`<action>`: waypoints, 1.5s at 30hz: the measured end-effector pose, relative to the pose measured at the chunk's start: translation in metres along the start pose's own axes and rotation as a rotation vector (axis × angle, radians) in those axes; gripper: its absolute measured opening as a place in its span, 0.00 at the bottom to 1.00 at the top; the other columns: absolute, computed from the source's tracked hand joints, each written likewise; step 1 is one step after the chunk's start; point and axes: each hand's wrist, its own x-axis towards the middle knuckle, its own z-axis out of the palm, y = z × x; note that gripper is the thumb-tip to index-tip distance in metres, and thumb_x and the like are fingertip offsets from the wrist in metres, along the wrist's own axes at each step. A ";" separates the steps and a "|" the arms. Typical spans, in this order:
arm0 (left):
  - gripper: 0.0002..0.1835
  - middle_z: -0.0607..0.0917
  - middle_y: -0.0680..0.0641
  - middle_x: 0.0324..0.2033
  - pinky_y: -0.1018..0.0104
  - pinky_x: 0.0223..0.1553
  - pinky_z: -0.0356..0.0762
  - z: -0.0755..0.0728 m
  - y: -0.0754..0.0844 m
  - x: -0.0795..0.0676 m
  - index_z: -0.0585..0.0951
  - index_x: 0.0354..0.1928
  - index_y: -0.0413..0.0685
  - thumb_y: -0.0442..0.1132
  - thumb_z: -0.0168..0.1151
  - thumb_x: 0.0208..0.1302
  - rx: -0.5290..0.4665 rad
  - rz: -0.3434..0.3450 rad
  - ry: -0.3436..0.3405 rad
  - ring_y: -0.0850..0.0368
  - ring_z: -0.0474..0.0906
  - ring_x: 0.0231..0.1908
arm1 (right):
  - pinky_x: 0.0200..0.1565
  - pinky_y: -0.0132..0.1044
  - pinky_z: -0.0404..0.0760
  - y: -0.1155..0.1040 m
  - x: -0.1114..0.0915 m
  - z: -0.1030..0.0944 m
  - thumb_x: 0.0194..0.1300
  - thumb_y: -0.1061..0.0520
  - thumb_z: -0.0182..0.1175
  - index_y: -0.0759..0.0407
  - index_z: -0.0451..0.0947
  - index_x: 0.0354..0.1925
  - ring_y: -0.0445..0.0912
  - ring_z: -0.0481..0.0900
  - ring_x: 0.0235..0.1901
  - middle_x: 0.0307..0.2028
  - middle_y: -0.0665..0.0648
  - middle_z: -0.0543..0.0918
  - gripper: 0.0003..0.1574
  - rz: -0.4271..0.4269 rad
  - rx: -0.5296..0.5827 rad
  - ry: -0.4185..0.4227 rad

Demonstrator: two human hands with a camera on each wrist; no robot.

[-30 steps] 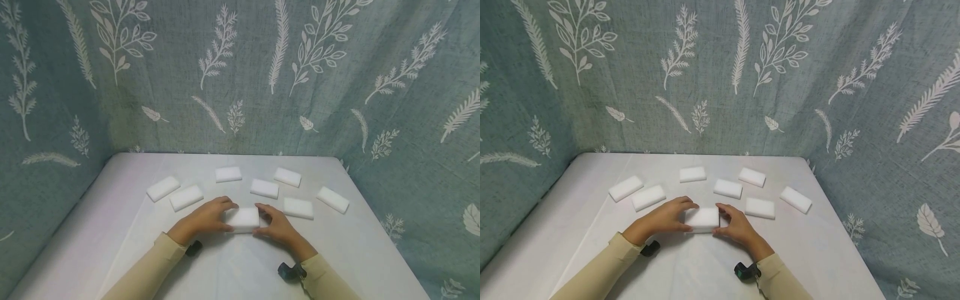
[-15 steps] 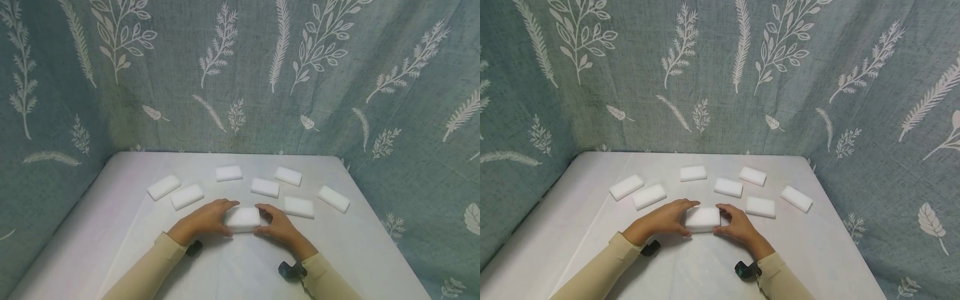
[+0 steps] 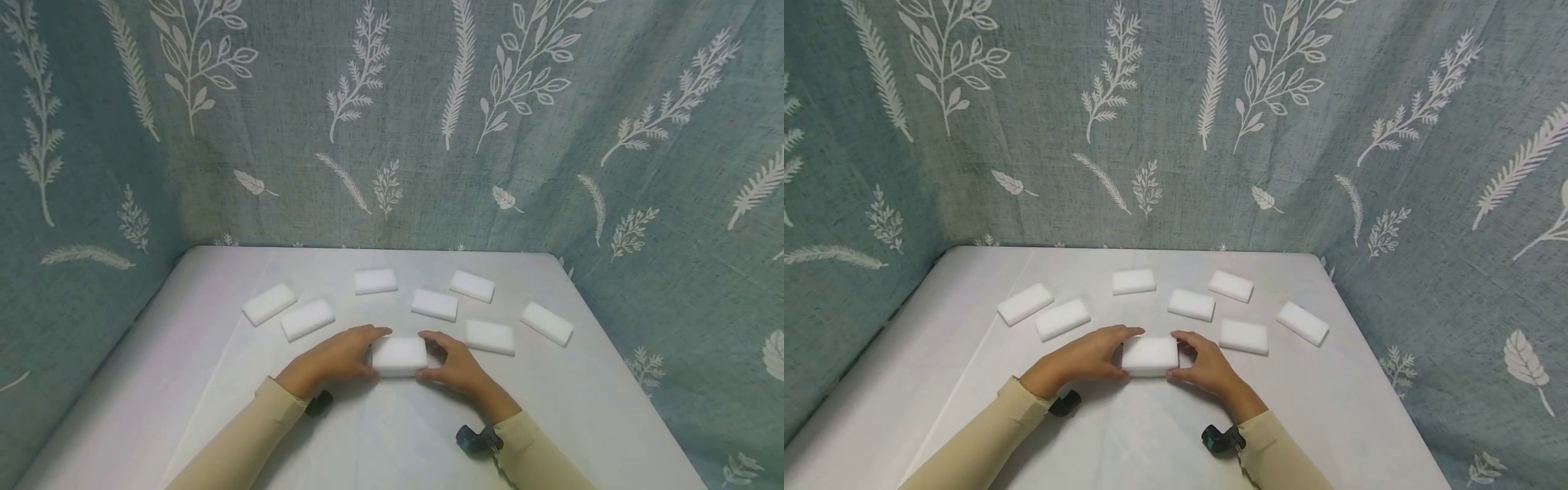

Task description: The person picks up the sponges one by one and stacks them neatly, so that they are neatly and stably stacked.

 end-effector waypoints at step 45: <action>0.38 0.78 0.42 0.55 0.49 0.58 0.69 -0.043 -0.066 -0.046 0.75 0.62 0.43 0.40 0.78 0.46 0.100 -0.159 0.228 0.45 0.73 0.57 | 0.58 0.46 0.73 -0.002 -0.003 0.001 0.43 0.49 0.79 0.58 0.74 0.61 0.49 0.77 0.55 0.57 0.52 0.79 0.47 -0.132 0.015 0.041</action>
